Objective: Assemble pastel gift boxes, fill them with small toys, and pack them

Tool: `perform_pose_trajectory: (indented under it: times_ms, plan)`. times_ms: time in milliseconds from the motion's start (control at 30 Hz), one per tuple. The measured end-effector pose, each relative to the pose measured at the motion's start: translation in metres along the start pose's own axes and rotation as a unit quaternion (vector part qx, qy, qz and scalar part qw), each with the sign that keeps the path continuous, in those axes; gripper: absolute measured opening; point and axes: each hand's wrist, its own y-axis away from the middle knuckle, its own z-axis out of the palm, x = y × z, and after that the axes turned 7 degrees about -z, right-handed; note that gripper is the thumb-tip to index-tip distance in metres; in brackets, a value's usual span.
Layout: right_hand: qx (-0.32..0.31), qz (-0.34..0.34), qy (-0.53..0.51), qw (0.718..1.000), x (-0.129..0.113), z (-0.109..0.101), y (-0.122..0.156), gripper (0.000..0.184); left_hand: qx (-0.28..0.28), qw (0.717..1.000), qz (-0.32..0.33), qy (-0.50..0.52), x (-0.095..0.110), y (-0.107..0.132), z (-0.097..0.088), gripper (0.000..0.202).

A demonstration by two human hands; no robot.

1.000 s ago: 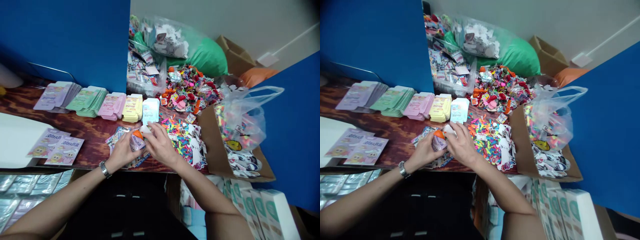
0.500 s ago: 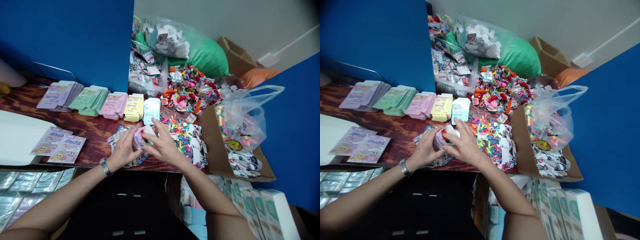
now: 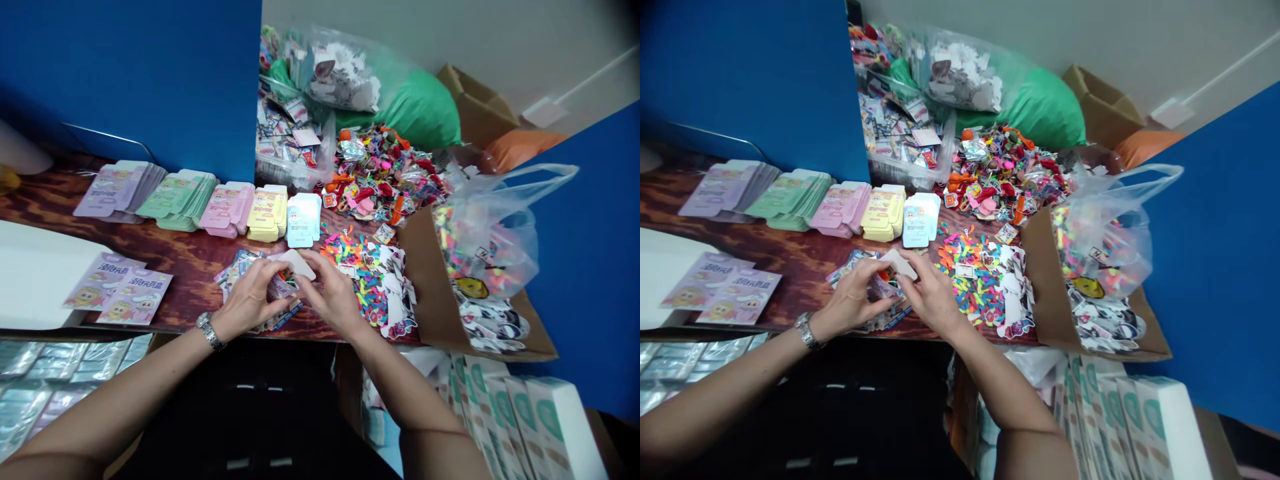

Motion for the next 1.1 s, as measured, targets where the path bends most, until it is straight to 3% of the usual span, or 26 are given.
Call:
perform_pose_trajectory:
  times_ms: [100, 233, 467, 733, 967, 1100]
  plan:
    - [0.037, 0.008, -0.016, 0.999, -0.004, 0.009, 0.005, 0.031, 0.002, 1.0, 0.015, -0.003, -0.001, 0.002, -0.001, 0.074]
    - [0.03, -0.016, -0.069, 0.997, -0.006, 0.009, 0.005, 0.023, -0.016, 1.0, -0.001, -0.021, -0.003, 0.004, -0.002, 0.09]
    - [0.037, 0.109, -0.107, 0.988, -0.012, 0.01, -0.004, 0.018, -0.017, 0.998, -0.035, -0.052, 0.003, 0.003, -0.002, 0.089]
    - [0.028, -0.013, -0.009, 0.999, -0.015, 0.016, 0.004, 0.035, 0.007, 0.973, -0.004, -0.232, 0.006, 0.001, -0.005, 0.102]
    - [0.087, -0.094, 0.055, 0.99, -0.016, 0.043, 0.018, 0.062, 0.015, 0.973, 0.025, -0.229, 0.001, 0.003, -0.008, 0.099]
    - [0.064, -0.131, 0.05, 0.988, -0.017, 0.054, 0.019, 0.065, -0.01, 0.972, -0.021, -0.235, 0.005, 0.012, -0.016, 0.099]
